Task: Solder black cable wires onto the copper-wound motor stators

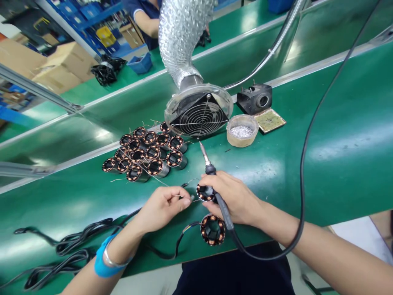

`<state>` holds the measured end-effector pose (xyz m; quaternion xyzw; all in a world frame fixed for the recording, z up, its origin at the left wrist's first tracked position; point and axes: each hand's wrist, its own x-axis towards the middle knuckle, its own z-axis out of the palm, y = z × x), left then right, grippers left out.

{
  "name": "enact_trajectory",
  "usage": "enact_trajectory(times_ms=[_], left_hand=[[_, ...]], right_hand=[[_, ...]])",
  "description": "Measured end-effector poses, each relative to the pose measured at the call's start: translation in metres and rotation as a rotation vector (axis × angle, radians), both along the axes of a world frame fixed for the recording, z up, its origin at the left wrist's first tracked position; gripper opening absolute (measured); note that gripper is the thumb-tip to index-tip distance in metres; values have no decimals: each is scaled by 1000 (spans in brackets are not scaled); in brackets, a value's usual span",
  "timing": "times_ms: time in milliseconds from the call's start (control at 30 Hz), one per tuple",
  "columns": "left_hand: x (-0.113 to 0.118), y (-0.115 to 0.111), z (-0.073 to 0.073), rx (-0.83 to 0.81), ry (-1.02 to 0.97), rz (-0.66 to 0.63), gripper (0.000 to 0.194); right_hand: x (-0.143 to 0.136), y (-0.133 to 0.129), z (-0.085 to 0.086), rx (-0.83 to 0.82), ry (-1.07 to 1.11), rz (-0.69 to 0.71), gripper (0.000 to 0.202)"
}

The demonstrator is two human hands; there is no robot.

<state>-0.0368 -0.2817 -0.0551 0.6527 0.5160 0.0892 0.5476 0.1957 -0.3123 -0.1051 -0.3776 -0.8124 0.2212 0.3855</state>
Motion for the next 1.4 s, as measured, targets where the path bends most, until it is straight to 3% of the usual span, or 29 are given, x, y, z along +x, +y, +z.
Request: enact_trajectory(times_ms=[200,267,400,500,633,700,767,867,967,1067,1267,1400], left_hand=[[23,5,1,-125,-295,200,35],[27,2,3,-102,-312,231,38],[14,-15,1,41,-131,144,36],[8,-29,-6,35,-16,121,30],[19,-39,-12,-48,-221,198,32],[20,-38,-9,-42,-299,162,33],[12,-34,-5,87,-203,90,34],[-12,-26,-4,374,260,42,27],[-30,-19,-8,472,569,10,21],[-29,-20,-2,441,398,-2,15],[-7,-29,28,355,-76,-40,20],[-4,-16,28,260,-190,-67,23]], right_hand=[[0,-1,-1,40,-9,-25,39],[0,-1,-1,52,-11,-31,39],[0,0,0,55,-22,-23,35],[1,-2,-1,77,-29,-27,36],[3,-4,-8,92,-46,-48,35],[4,-4,-11,96,-54,-56,35],[5,-4,-13,113,-60,-63,35],[9,-4,-12,140,-54,-93,37],[12,-3,-3,156,-34,-105,39],[7,-5,14,149,22,-131,38],[-20,-8,51,27,270,-115,33],[-28,-8,58,-21,461,-105,34]])
